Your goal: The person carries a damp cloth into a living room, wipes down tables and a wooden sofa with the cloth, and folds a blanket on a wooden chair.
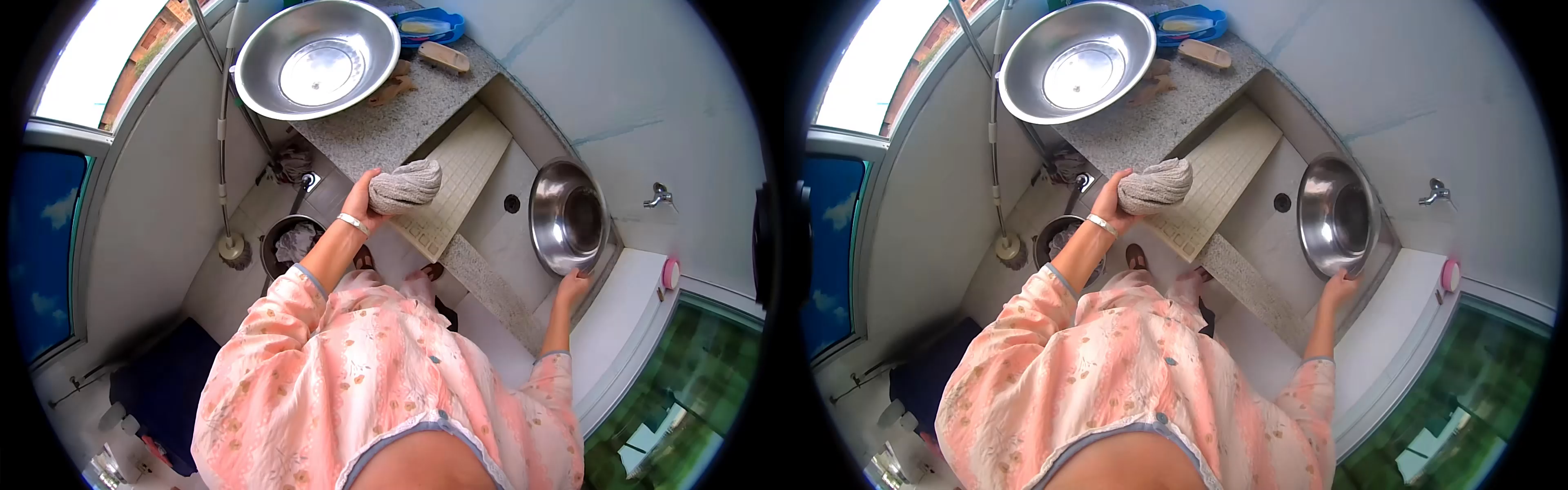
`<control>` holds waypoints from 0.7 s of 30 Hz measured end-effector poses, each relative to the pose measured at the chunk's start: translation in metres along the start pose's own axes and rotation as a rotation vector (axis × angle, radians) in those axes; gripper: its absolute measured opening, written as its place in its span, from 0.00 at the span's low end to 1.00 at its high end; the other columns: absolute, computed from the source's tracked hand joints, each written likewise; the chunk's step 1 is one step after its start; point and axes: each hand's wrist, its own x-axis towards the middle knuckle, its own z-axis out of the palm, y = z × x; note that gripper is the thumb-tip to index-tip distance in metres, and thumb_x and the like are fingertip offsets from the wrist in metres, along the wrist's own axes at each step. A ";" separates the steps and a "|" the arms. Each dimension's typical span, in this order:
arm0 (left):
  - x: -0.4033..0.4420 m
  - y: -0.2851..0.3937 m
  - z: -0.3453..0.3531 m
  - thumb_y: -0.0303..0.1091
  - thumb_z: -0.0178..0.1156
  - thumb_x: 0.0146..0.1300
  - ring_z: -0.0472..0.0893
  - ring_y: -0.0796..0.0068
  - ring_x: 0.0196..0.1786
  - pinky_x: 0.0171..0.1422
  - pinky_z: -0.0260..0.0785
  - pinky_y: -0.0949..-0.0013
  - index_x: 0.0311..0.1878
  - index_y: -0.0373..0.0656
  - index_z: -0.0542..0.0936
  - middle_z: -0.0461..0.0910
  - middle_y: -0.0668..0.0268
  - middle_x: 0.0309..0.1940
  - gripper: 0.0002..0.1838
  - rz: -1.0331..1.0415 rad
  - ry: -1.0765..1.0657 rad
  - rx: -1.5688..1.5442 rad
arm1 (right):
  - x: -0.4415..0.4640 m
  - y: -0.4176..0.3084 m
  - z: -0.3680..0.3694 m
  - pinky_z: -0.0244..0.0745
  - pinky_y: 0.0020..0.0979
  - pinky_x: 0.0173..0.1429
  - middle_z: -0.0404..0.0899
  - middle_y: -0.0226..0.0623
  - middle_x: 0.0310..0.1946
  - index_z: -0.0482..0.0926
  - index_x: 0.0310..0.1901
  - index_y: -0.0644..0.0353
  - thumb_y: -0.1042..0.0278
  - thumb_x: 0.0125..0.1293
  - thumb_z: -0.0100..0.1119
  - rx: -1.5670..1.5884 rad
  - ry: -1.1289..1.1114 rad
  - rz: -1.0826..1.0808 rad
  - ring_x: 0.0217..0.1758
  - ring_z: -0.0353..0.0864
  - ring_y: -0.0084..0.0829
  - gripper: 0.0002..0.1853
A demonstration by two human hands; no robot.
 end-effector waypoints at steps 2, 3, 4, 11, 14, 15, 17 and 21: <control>0.001 -0.006 0.007 0.44 0.56 0.63 0.79 0.63 0.47 0.57 0.72 0.54 0.43 0.43 0.76 0.79 0.62 0.43 0.14 0.063 0.002 -0.058 | 0.020 -0.031 0.013 0.83 0.41 0.42 0.75 0.53 0.44 0.72 0.43 0.79 0.74 0.56 0.54 0.401 -0.150 0.723 0.44 0.80 0.43 0.16; -0.026 0.010 -0.020 0.44 0.56 0.63 0.79 0.63 0.47 0.57 0.72 0.54 0.43 0.43 0.76 0.79 0.62 0.43 0.14 0.043 0.005 -0.098 | -0.001 -0.079 -0.003 0.83 0.41 0.42 0.75 0.53 0.44 0.72 0.43 0.79 0.74 0.56 0.54 0.364 -0.158 0.699 0.44 0.80 0.43 0.16; -0.039 0.030 -0.035 0.43 0.56 0.63 0.79 0.63 0.47 0.56 0.72 0.55 0.41 0.44 0.76 0.80 0.63 0.41 0.13 0.073 -0.005 -0.093 | -0.018 -0.105 0.014 0.84 0.40 0.43 0.75 0.51 0.42 0.71 0.42 0.79 0.75 0.56 0.54 0.609 -0.267 0.778 0.42 0.80 0.42 0.15; -0.070 0.064 -0.093 0.44 0.54 0.64 0.80 0.65 0.46 0.54 0.74 0.58 0.41 0.44 0.77 0.81 0.64 0.41 0.13 0.193 -0.022 -0.275 | -0.002 -0.283 0.081 0.82 0.37 0.52 0.74 0.60 0.48 0.62 0.54 0.80 0.71 0.60 0.49 1.130 -0.814 0.743 0.49 0.80 0.52 0.24; -0.084 0.066 -0.125 0.44 0.53 0.64 0.79 0.63 0.49 0.56 0.72 0.56 0.49 0.40 0.76 0.80 0.60 0.46 0.18 0.265 0.055 -0.335 | -0.002 -0.366 0.119 0.80 0.40 0.55 0.75 0.61 0.46 0.63 0.50 0.76 0.68 0.63 0.48 1.143 -1.018 0.612 0.47 0.80 0.52 0.20; -0.085 0.066 -0.137 0.44 0.53 0.64 0.79 0.62 0.50 0.57 0.71 0.55 0.49 0.39 0.75 0.80 0.59 0.46 0.19 0.287 0.074 -0.382 | -0.004 -0.394 0.132 0.80 0.40 0.55 0.76 0.63 0.44 0.63 0.50 0.79 0.66 0.64 0.46 1.122 -1.083 0.576 0.48 0.80 0.52 0.21; -0.098 0.067 -0.159 0.44 0.53 0.64 0.78 0.60 0.51 0.58 0.71 0.54 0.49 0.38 0.75 0.79 0.58 0.48 0.19 0.370 0.071 -0.430 | -0.011 -0.441 0.160 0.78 0.40 0.57 0.76 0.64 0.45 0.66 0.48 0.83 0.64 0.65 0.44 1.073 -1.222 0.454 0.49 0.80 0.53 0.23; -0.145 0.075 -0.197 0.44 0.55 0.62 0.80 0.58 0.49 0.55 0.73 0.51 0.46 0.40 0.76 0.80 0.58 0.44 0.18 0.606 0.216 -0.568 | -0.037 -0.499 0.227 0.78 0.44 0.58 0.73 0.63 0.48 0.62 0.50 0.83 0.65 0.64 0.45 1.075 -1.400 0.487 0.49 0.78 0.55 0.24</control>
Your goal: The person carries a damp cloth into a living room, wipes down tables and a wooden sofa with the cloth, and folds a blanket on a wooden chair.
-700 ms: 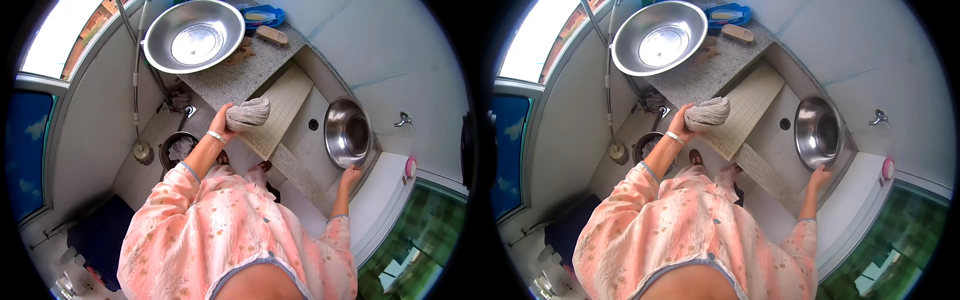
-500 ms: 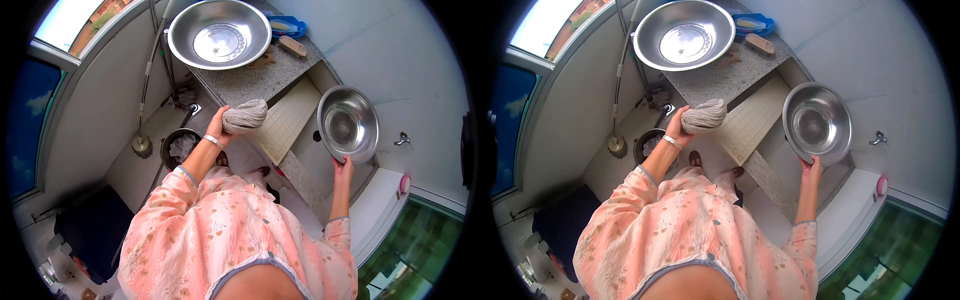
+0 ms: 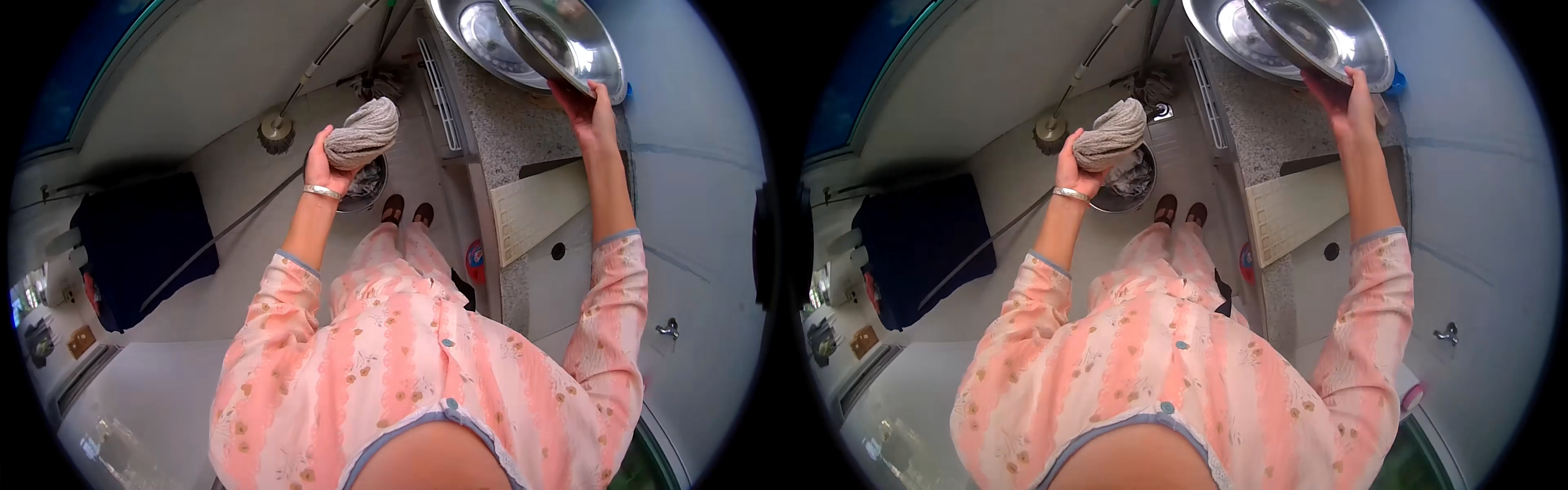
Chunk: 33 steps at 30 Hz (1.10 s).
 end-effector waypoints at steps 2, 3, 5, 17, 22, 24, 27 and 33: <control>-0.013 0.025 -0.034 0.43 0.52 0.64 0.77 0.56 0.54 0.60 0.71 0.52 0.52 0.37 0.73 0.77 0.55 0.51 0.20 0.118 0.030 -0.048 | 0.024 0.019 0.012 0.78 0.46 0.58 0.71 0.62 0.49 0.61 0.51 0.82 0.67 0.63 0.46 0.002 -0.025 0.048 0.49 0.78 0.56 0.23; -0.024 0.039 -0.044 0.43 0.52 0.65 0.77 0.56 0.54 0.60 0.71 0.52 0.53 0.37 0.73 0.77 0.55 0.51 0.21 0.186 0.056 -0.048 | 0.032 0.029 0.016 0.78 0.48 0.58 0.70 0.62 0.50 0.59 0.52 0.81 0.69 0.62 0.47 0.013 -0.028 0.066 0.50 0.77 0.57 0.23; -0.038 0.062 -0.075 0.44 0.51 0.65 0.76 0.56 0.56 0.60 0.71 0.52 0.55 0.37 0.72 0.76 0.55 0.52 0.22 0.318 0.120 -0.066 | 0.045 0.043 0.020 0.78 0.50 0.58 0.69 0.61 0.50 0.59 0.52 0.80 0.70 0.62 0.48 0.022 -0.050 0.098 0.51 0.76 0.57 0.22; -0.106 0.098 -0.258 0.54 0.51 0.65 0.72 0.55 0.60 0.63 0.66 0.51 0.61 0.37 0.68 0.72 0.57 0.59 0.31 0.413 0.521 -0.224 | 0.078 0.055 -0.016 0.68 0.48 0.67 0.64 0.62 0.58 0.56 0.59 0.78 0.71 0.65 0.53 0.183 0.095 0.227 0.63 0.66 0.56 0.26; -0.105 0.093 -0.363 0.50 0.52 0.64 0.71 0.56 0.62 0.65 0.64 0.53 0.61 0.37 0.68 0.71 0.58 0.60 0.30 0.325 0.705 -0.249 | -0.078 0.130 0.065 0.65 0.40 0.69 0.63 0.56 0.61 0.56 0.62 0.74 0.69 0.69 0.48 -0.212 0.027 -0.221 0.65 0.65 0.46 0.25; -0.109 0.089 -0.398 0.49 0.53 0.63 0.71 0.57 0.62 0.65 0.64 0.54 0.61 0.37 0.68 0.71 0.58 0.60 0.29 0.279 0.711 -0.223 | -0.118 0.198 0.101 0.65 0.38 0.68 0.65 0.52 0.62 0.57 0.63 0.70 0.66 0.70 0.46 -0.386 -0.038 -0.126 0.66 0.66 0.40 0.25; -0.118 0.079 -0.438 0.47 0.54 0.64 0.71 0.57 0.61 0.64 0.67 0.55 0.61 0.38 0.68 0.71 0.57 0.60 0.28 0.201 0.797 -0.230 | -0.108 0.354 0.064 0.65 0.35 0.66 0.66 0.48 0.61 0.58 0.64 0.68 0.58 0.64 0.58 -0.463 -0.050 0.434 0.65 0.66 0.38 0.33; -0.150 0.041 -0.475 0.48 0.53 0.64 0.73 0.60 0.60 0.61 0.69 0.58 0.60 0.40 0.68 0.72 0.60 0.58 0.28 0.079 1.002 -0.037 | -0.008 0.642 -0.088 0.63 0.42 0.64 0.61 0.46 0.64 0.55 0.67 0.64 0.49 0.58 0.64 -0.990 0.097 0.817 0.68 0.60 0.41 0.42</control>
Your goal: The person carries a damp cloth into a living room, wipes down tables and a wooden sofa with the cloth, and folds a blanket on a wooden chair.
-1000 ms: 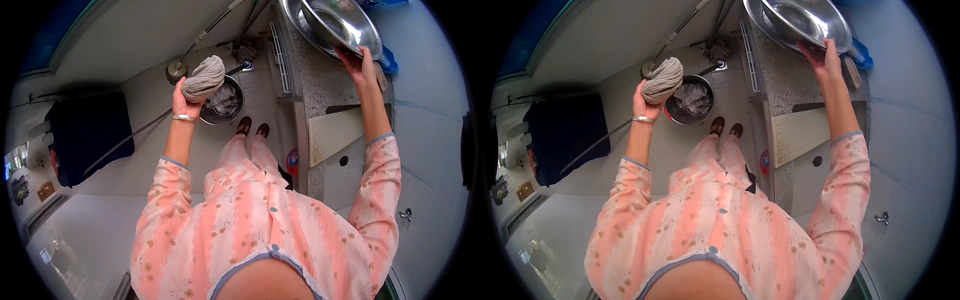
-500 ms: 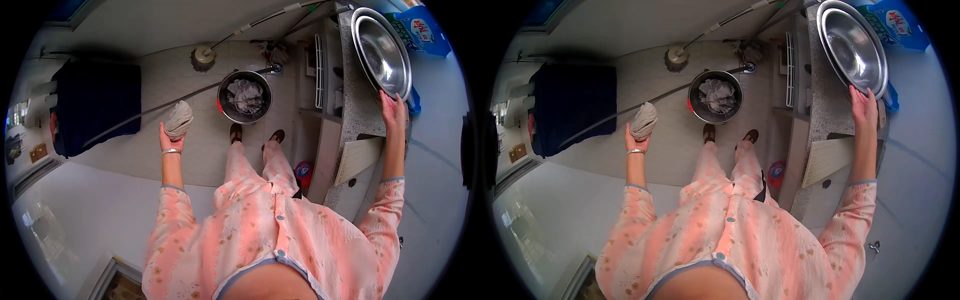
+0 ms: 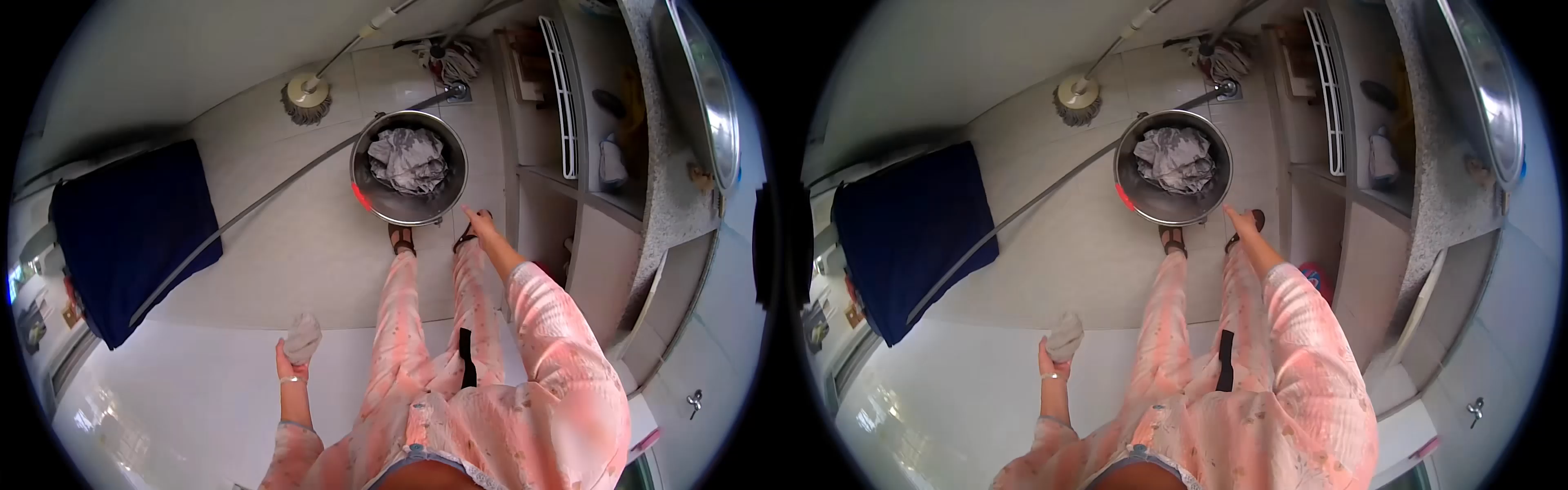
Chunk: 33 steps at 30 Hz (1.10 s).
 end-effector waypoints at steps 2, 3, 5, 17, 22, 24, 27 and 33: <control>0.016 -0.015 -0.031 0.50 0.52 0.64 0.74 0.61 0.58 0.59 0.71 0.59 0.60 0.40 0.69 0.74 0.61 0.57 0.28 -0.074 0.021 0.035 | -0.010 -0.021 0.025 0.64 0.43 0.63 0.60 0.45 0.65 0.55 0.68 0.58 0.50 0.58 0.64 0.064 0.024 0.135 0.69 0.59 0.41 0.42; 0.018 -0.021 -0.045 0.51 0.51 0.63 0.75 0.61 0.57 0.58 0.72 0.60 0.59 0.40 0.70 0.75 0.61 0.56 0.28 -0.096 0.048 0.068 | 0.007 -0.007 0.041 0.68 0.42 0.60 0.64 0.43 0.62 0.58 0.67 0.54 0.53 0.58 0.64 0.171 -0.005 0.093 0.65 0.64 0.39 0.38; 0.022 -0.030 -0.059 0.51 0.51 0.64 0.76 0.61 0.57 0.57 0.73 0.59 0.59 0.40 0.70 0.75 0.60 0.56 0.28 -0.116 0.058 0.082 | 0.042 0.018 0.065 0.71 0.41 0.56 0.68 0.41 0.59 0.61 0.65 0.51 0.55 0.58 0.64 0.282 -0.018 0.061 0.61 0.69 0.38 0.35; 0.025 -0.018 0.015 0.48 0.51 0.65 0.76 0.59 0.57 0.58 0.72 0.57 0.59 0.39 0.69 0.74 0.59 0.56 0.26 -0.066 -0.082 0.058 | -0.040 -0.041 0.115 0.72 0.42 0.49 0.80 0.54 0.31 0.77 0.42 0.65 0.68 0.52 0.57 -0.021 0.342 -0.393 0.40 0.79 0.53 0.15; 0.002 0.005 0.040 0.48 0.52 0.64 0.76 0.59 0.57 0.59 0.71 0.57 0.60 0.39 0.68 0.74 0.60 0.57 0.27 -0.044 -0.198 0.109 | -0.164 -0.033 0.046 0.75 0.36 0.38 0.79 0.44 0.27 0.76 0.38 0.68 0.70 0.53 0.57 0.273 0.117 -0.275 0.33 0.81 0.38 0.12; 0.008 0.013 0.039 0.49 0.51 0.64 0.76 0.58 0.57 0.58 0.72 0.56 0.60 0.38 0.68 0.74 0.59 0.57 0.28 -0.066 -0.231 0.130 | -0.232 -0.046 0.015 0.76 0.33 0.34 0.79 0.40 0.25 0.77 0.36 0.67 0.70 0.54 0.57 0.420 0.002 -0.174 0.30 0.80 0.32 0.10; 0.005 0.022 0.056 0.49 0.51 0.63 0.76 0.57 0.56 0.56 0.73 0.55 0.60 0.38 0.68 0.74 0.58 0.56 0.28 -0.096 -0.339 0.165 | -0.323 -0.063 -0.038 0.73 0.26 0.27 0.77 0.33 0.25 0.76 0.33 0.64 0.72 0.55 0.57 0.571 -0.056 -0.151 0.28 0.78 0.23 0.06; -0.031 0.031 0.141 0.50 0.50 0.63 0.77 0.56 0.54 0.54 0.75 0.54 0.60 0.38 0.68 0.75 0.57 0.55 0.29 -0.054 -0.546 0.340 | -0.473 -0.073 -0.155 0.76 0.27 0.34 0.80 0.34 0.30 0.76 0.33 0.62 0.74 0.58 0.56 0.956 -0.331 -0.443 0.31 0.79 0.24 0.02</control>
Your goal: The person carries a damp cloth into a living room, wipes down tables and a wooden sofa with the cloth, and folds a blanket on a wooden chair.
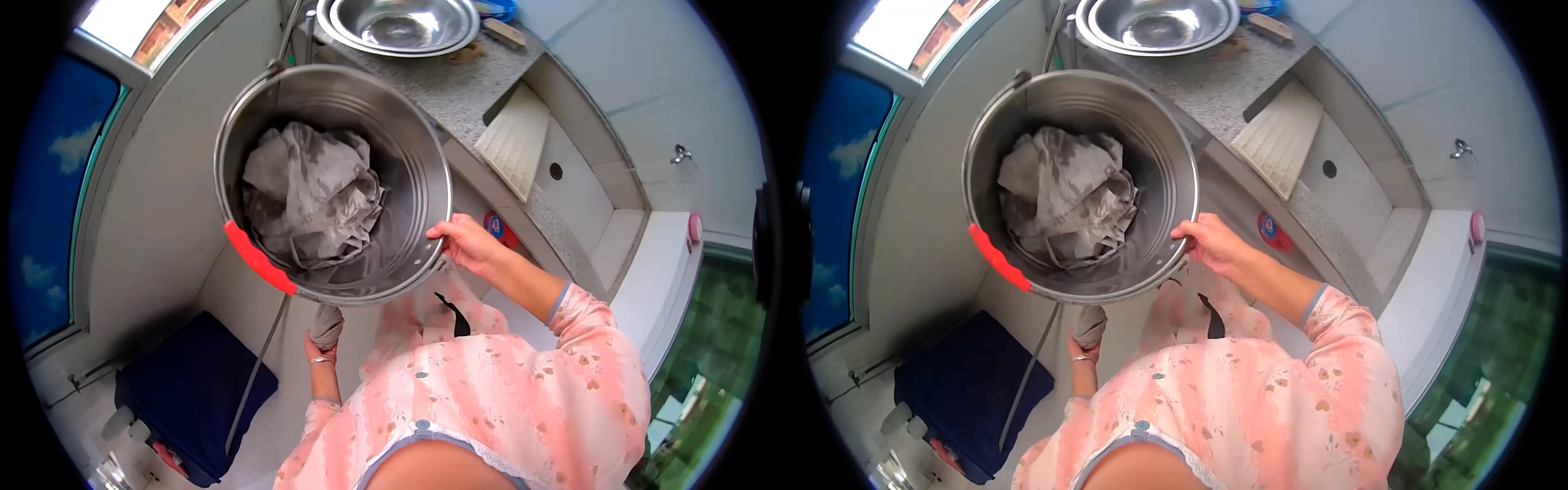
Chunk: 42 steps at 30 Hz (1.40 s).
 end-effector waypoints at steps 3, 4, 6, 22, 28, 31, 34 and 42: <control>-0.014 0.011 -0.006 0.53 0.48 0.63 0.77 0.57 0.54 0.55 0.75 0.56 0.60 0.40 0.70 0.74 0.58 0.56 0.29 0.028 -0.053 0.068 | -0.075 -0.013 0.014 0.76 0.27 0.39 0.81 0.34 0.31 0.77 0.35 0.63 0.76 0.59 0.55 0.072 -0.027 -0.092 0.31 0.80 0.25 0.04; -0.010 -0.015 0.005 0.53 0.48 0.63 0.77 0.57 0.54 0.55 0.75 0.56 0.59 0.41 0.71 0.75 0.58 0.56 0.29 0.009 -0.151 0.057 | -0.120 -0.020 0.007 0.76 0.28 0.42 0.81 0.34 0.32 0.77 0.36 0.63 0.76 0.58 0.56 0.043 -0.014 -0.176 0.33 0.80 0.24 0.04; -0.013 0.012 0.032 0.52 0.48 0.64 0.78 0.57 0.53 0.54 0.75 0.54 0.58 0.41 0.72 0.76 0.58 0.54 0.27 0.009 -0.190 0.119 | -0.180 -0.036 0.009 0.74 0.28 0.46 0.80 0.33 0.31 0.77 0.36 0.63 0.74 0.59 0.57 0.048 0.201 -0.396 0.36 0.79 0.25 0.04; -0.059 -0.032 0.168 0.50 0.48 0.64 0.77 0.57 0.54 0.56 0.73 0.52 0.57 0.44 0.73 0.76 0.60 0.54 0.25 0.097 -0.054 0.241 | -0.287 -0.068 -0.360 0.71 0.25 0.30 0.79 0.33 0.24 0.78 0.27 0.61 0.77 0.54 0.60 0.174 0.905 -0.623 0.26 0.78 0.26 0.01; -0.074 -0.072 0.192 0.54 0.47 0.63 0.78 0.60 0.51 0.52 0.75 0.55 0.56 0.44 0.74 0.78 0.63 0.52 0.26 0.090 -0.086 0.262 | -0.265 -0.027 -0.471 0.76 0.33 0.32 0.76 0.35 0.23 0.74 0.26 0.59 0.77 0.53 0.58 0.374 0.938 -0.398 0.27 0.77 0.30 0.03; -0.085 -0.088 0.205 0.54 0.47 0.63 0.79 0.60 0.50 0.51 0.75 0.54 0.55 0.44 0.74 0.78 0.63 0.50 0.26 0.104 -0.098 0.311 | -0.252 -0.018 -0.494 0.78 0.35 0.34 0.75 0.36 0.24 0.72 0.26 0.60 0.77 0.53 0.57 0.446 0.934 -0.346 0.28 0.77 0.32 0.03; -0.100 -0.098 0.222 0.50 0.47 0.65 0.78 0.59 0.53 0.56 0.73 0.55 0.55 0.45 0.74 0.77 0.62 0.53 0.23 0.104 -0.068 0.282 | -0.244 -0.010 -0.510 0.79 0.37 0.35 0.74 0.36 0.25 0.72 0.27 0.61 0.77 0.53 0.57 0.566 0.894 -0.381 0.30 0.77 0.34 0.03; -0.103 -0.094 0.228 0.48 0.47 0.66 0.77 0.57 0.55 0.59 0.71 0.52 0.56 0.42 0.72 0.76 0.60 0.54 0.23 0.141 -0.127 0.193 | -0.247 -0.004 -0.534 0.81 0.40 0.47 0.77 0.38 0.30 0.74 0.31 0.62 0.74 0.54 0.59 0.493 0.888 -0.344 0.35 0.78 0.36 0.05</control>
